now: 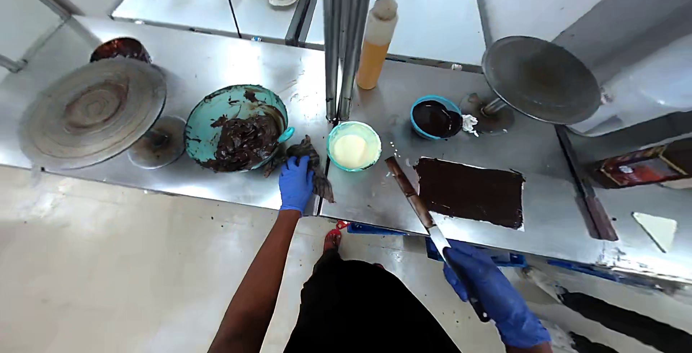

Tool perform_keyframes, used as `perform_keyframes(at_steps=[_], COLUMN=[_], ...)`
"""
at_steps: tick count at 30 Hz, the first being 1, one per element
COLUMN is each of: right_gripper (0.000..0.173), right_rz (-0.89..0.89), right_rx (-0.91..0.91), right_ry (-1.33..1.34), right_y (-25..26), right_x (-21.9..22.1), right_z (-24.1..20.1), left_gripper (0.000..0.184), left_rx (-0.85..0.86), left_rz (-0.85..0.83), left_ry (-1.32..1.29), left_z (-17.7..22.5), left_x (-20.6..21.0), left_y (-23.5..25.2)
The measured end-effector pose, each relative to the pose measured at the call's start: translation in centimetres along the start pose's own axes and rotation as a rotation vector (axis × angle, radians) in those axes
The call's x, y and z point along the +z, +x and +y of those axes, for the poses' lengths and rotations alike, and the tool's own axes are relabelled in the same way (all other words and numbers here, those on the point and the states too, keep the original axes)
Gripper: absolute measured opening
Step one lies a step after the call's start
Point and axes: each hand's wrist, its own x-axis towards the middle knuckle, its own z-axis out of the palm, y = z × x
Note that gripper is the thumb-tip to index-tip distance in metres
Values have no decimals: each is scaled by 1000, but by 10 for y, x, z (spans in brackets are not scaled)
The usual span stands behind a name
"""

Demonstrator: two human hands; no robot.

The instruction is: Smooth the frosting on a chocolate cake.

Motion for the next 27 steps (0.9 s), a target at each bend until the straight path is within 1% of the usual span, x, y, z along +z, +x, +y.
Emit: perform_keyframes(at_steps=[2,3,5,7,8,10,13,14,18,20,22,25,27], right_gripper=[33,33,33,33,32,30,27,26,28,29,31,38,42], right_rz=[-38,-47,-88,-133,-154,-181,-190,-191,-176,-96,92,415,573], right_rx=[4,2,-21,-41,-44,-54,-87,-95,-111,-137,-214,-379,-457], right_ry=[52,52,15,-36,-62,-91,-64,-36,93,122,45,-301,-611], right_y=[1,4,12,21,28,42,53,52,42,41,47,75,101], right_x=[7,11,23,41,52,75,93,92,63,57,50,15,-13], right_z=[11,12,9,1,-2,-6,-13,-14,-8,-8,-16,-27,-26], left_gripper=[34,31,31,42,44,39,34,38,63,70,73,69,67], left_rx=[-37,-71,-160,-279,-350,-503,-664,-703,-792,-819,-825,-769,-745], left_rz=[-57,-51,15,77,81,105,149,133,29,21,37,95,121], left_ry=[-64,-142,-454,-846,-1004,-1288,-1622,-1704,-1932,-1978,-1980,-1972,-1964], left_z=[-1,-3,-3,9,20,39,51,52,50,51,55,55,51], left_x=[-13,-18,-30,-44,-51,-51,-48,-51,-59,-62,-63,-66,-70], left_y=[1,-3,-21,-58,-78,-107,-121,-121,-123,-129,-132,-128,-121])
